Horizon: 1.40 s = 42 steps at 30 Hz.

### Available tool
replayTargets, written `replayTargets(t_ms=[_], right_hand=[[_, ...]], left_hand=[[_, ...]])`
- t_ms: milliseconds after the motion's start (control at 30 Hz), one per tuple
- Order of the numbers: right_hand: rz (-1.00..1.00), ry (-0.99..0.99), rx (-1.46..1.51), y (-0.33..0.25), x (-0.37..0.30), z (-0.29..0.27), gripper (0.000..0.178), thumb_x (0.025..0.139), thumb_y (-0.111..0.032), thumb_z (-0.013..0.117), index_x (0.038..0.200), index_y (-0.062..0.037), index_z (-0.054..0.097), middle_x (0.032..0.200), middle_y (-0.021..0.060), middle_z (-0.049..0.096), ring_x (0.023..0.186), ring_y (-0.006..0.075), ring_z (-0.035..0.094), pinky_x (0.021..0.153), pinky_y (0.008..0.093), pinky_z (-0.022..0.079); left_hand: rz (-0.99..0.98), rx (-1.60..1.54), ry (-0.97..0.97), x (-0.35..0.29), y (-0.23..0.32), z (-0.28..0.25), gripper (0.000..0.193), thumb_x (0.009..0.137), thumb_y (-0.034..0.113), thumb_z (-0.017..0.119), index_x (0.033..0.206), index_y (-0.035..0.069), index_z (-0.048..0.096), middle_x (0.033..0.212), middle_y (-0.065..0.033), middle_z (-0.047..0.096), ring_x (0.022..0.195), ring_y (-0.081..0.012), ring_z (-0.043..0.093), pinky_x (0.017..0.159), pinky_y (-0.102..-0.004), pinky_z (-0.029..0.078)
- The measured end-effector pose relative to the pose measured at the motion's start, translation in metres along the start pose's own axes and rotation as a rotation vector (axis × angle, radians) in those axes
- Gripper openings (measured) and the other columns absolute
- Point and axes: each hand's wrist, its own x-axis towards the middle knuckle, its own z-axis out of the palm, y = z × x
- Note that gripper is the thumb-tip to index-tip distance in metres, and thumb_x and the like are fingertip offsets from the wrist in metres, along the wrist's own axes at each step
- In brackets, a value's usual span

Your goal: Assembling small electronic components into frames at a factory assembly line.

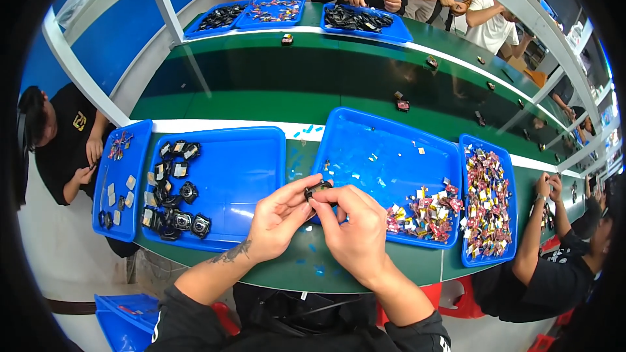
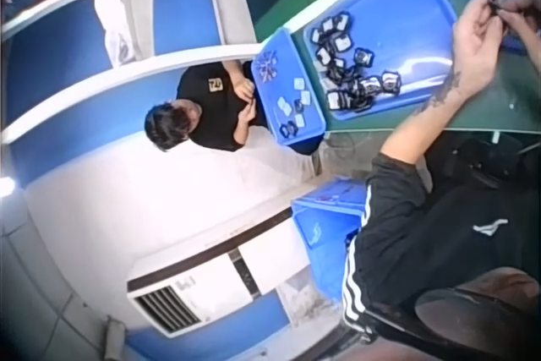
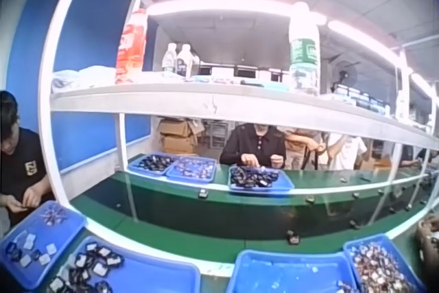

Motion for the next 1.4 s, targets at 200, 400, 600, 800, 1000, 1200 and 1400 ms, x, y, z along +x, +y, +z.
replayTargets(t_ms=[200,400,600,800,1000,1200,1400], right_hand=[[-0.062,-0.031,-0.027,-0.002,0.003,-0.004,0.009,0.076,0.0,0.072,0.081,-0.0028,0.066,0.072,0.0082,0.064,0.053,0.0172,0.054,0.049,0.0295,0.043],[-0.05,-0.03,-0.013,0.0,0.001,-0.004,0.009,0.076,0.001,0.071,0.082,-0.0022,0.066,0.074,0.0082,0.064,0.054,0.0174,0.055,0.05,0.0289,0.045],[-0.007,-0.047,0.006,0.0,0.0,-0.006,0.01,0.076,0.002,0.071,0.084,-0.0019,0.067,0.075,0.0076,0.065,0.056,0.0156,0.054,0.052,0.0277,0.044],[0.045,-0.023,0.058,-0.001,-0.003,-0.005,0.011,0.077,0.003,0.07,0.087,-0.0019,0.067,0.079,0.0082,0.066,0.056,0.0145,0.054,0.053,0.0272,0.045],[0.049,-0.039,0.04,-0.002,-0.001,-0.006,0.011,0.076,0.002,0.071,0.085,-0.0024,0.067,0.077,0.0071,0.065,0.057,0.0149,0.053,0.053,0.0279,0.044],[0.029,-0.051,-0.008,0.001,0.001,-0.007,0.012,0.074,-0.003,0.074,0.077,-0.005,0.062,0.07,0.0036,0.062,0.054,0.0165,0.05,0.056,0.0313,0.04],[0.001,-0.065,-0.119,-0.003,0.002,-0.013,0.028,0.071,-0.006,0.077,0.068,-0.0062,0.049,0.061,0.0026,0.055,0.055,0.0198,0.051,0.059,0.0353,0.04]], left_hand=[[-0.001,0.044,0.01,-0.002,0.002,0.001,0.044,0.095,-0.004,0.047,0.138,-0.004,0.04,0.133,-0.0141,0.052,0.118,-0.0169,0.053,0.099,-0.0293,0.045],[0.029,0.081,0.009,-0.003,0.002,0.001,0.042,0.095,-0.003,0.049,0.137,-0.004,0.043,0.132,-0.0135,0.053,0.118,-0.0171,0.053,0.1,-0.0295,0.044],[0.032,0.066,0.011,-0.003,0.0,0.001,0.042,0.095,-0.002,0.05,0.136,-0.004,0.045,0.13,-0.0125,0.055,0.117,-0.0167,0.054,0.099,-0.0289,0.045],[0.022,0.03,0.02,-0.002,0.0,0.001,0.042,0.095,-0.001,0.05,0.136,-0.004,0.045,0.129,-0.0135,0.056,0.116,-0.017,0.055,0.098,-0.0294,0.045],[0.005,0.035,0.029,-0.004,-0.002,0.002,0.042,0.094,-0.002,0.05,0.136,-0.006,0.044,0.129,-0.0144,0.056,0.116,-0.0174,0.055,0.099,-0.0302,0.045],[0.004,0.133,0.018,-0.005,-0.003,0.003,0.042,0.095,-0.002,0.049,0.136,-0.005,0.043,0.13,-0.014,0.055,0.116,-0.0163,0.054,0.099,-0.0294,0.044],[-0.041,0.086,-0.01,-0.006,-0.003,0.001,0.041,0.096,-0.002,0.048,0.136,-0.005,0.043,0.131,-0.013,0.054,0.117,-0.0156,0.054,0.099,-0.0288,0.044]])
